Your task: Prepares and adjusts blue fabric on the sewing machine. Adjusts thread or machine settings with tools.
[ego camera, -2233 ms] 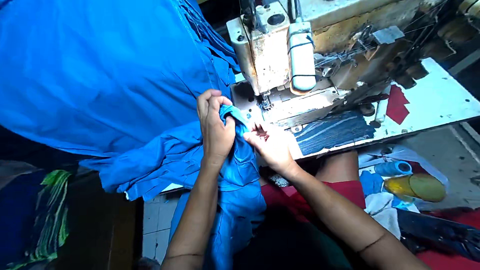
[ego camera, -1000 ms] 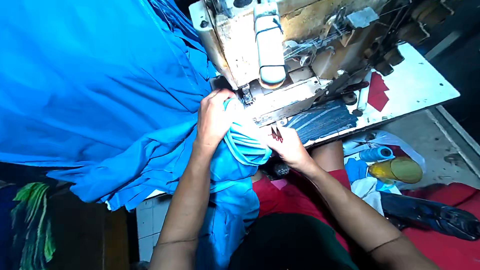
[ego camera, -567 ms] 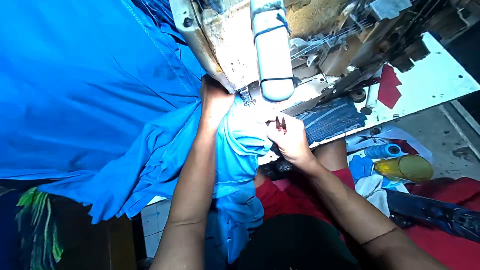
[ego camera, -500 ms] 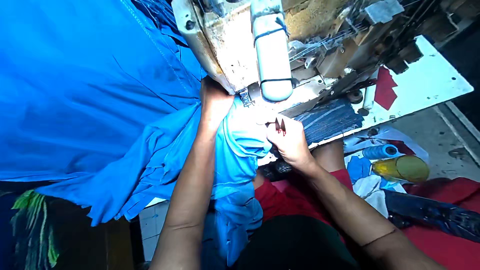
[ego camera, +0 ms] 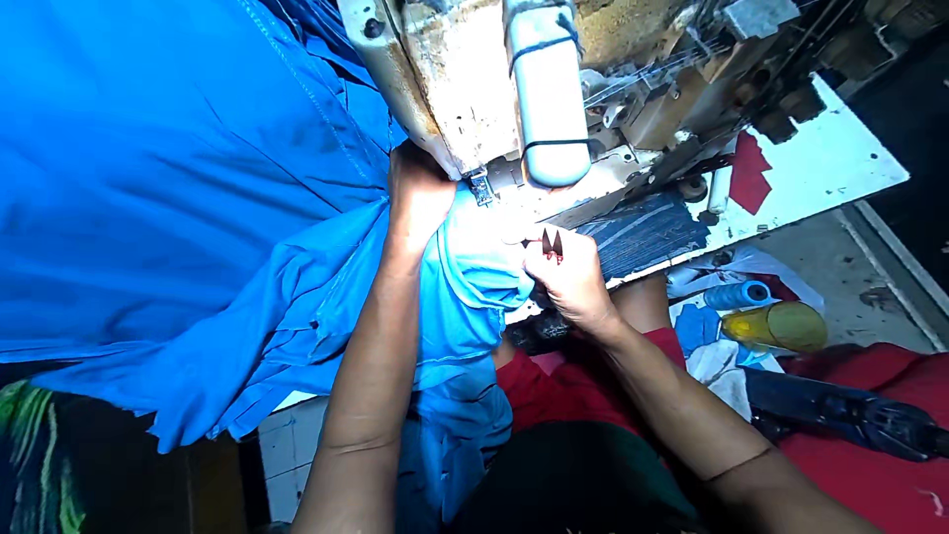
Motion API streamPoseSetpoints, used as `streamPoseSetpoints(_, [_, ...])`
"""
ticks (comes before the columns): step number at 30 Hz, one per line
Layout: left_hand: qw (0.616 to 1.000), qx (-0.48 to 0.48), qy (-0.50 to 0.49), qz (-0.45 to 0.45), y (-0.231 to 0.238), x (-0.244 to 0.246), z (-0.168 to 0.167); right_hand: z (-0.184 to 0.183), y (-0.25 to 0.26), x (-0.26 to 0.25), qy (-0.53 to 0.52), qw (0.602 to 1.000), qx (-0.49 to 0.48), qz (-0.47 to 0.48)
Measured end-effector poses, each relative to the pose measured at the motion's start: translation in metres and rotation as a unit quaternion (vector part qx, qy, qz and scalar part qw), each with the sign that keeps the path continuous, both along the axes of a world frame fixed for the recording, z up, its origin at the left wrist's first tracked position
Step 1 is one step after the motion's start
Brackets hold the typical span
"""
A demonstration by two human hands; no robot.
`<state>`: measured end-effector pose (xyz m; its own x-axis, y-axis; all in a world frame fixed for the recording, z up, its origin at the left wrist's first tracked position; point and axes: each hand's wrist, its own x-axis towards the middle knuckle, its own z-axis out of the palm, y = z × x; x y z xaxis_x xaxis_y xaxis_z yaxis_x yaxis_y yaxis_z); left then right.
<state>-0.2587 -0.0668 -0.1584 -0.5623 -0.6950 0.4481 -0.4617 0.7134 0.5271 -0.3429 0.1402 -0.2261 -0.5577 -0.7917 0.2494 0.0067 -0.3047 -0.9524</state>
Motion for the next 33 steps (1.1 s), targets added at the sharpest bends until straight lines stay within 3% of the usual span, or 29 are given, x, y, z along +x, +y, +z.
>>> streamPoseSetpoints(5, [0.999, 0.037, -0.021, -0.002, 0.014, 0.002, 0.019, 0.005, 0.001, 0.0, 0.02, 1.0, -0.007, 0.012])
streamPoseSetpoints(10, [0.998, -0.056, 0.029, 0.008, 0.014, 0.011, -0.002, 0.006, 0.003, 0.002, 0.051, 0.999, -0.006, 0.012])
streamPoseSetpoints(13, [0.992, -0.102, 0.078, -0.013, 0.058, 0.041, -0.006, 0.007, 0.006, 0.0, 0.058, 0.998, -0.015, 0.034])
streamPoseSetpoints(16, [0.984, -0.139, -0.029, -0.103, 0.112, 0.082, -0.03, 0.011, 0.008, -0.006, 0.072, 0.995, -0.017, 0.069])
streamPoseSetpoints(18, [0.975, -0.144, -0.131, -0.108, 0.131, 0.108, -0.048, 0.012, 0.01, -0.013, 0.166, 0.983, 0.008, 0.081])
streamPoseSetpoints(20, [0.972, -0.137, -0.163, -0.104, 0.143, 0.129, -0.05, 0.01, 0.01, -0.021, 0.328, 0.941, 0.036, 0.08])
streamPoseSetpoints(23, [0.973, -0.114, -0.125, -0.159, 0.159, 0.143, -0.034, 0.007, 0.015, -0.018, 0.488, 0.872, 0.003, 0.047])
streamPoseSetpoints(26, [0.968, -0.075, -0.037, -0.236, 0.17, 0.143, -0.021, 0.012, 0.032, -0.012, 0.533, 0.842, -0.054, 0.063])
streamPoseSetpoints(29, [0.969, -0.107, 0.067, -0.213, 0.167, 0.129, -0.039, 0.004, 0.047, -0.012, 0.477, 0.865, -0.092, 0.123])
streamPoseSetpoints(33, [0.967, -0.222, -0.022, -0.124, 0.138, 0.108, -0.08, -0.015, 0.064, -0.004, 0.334, 0.933, -0.052, 0.122])
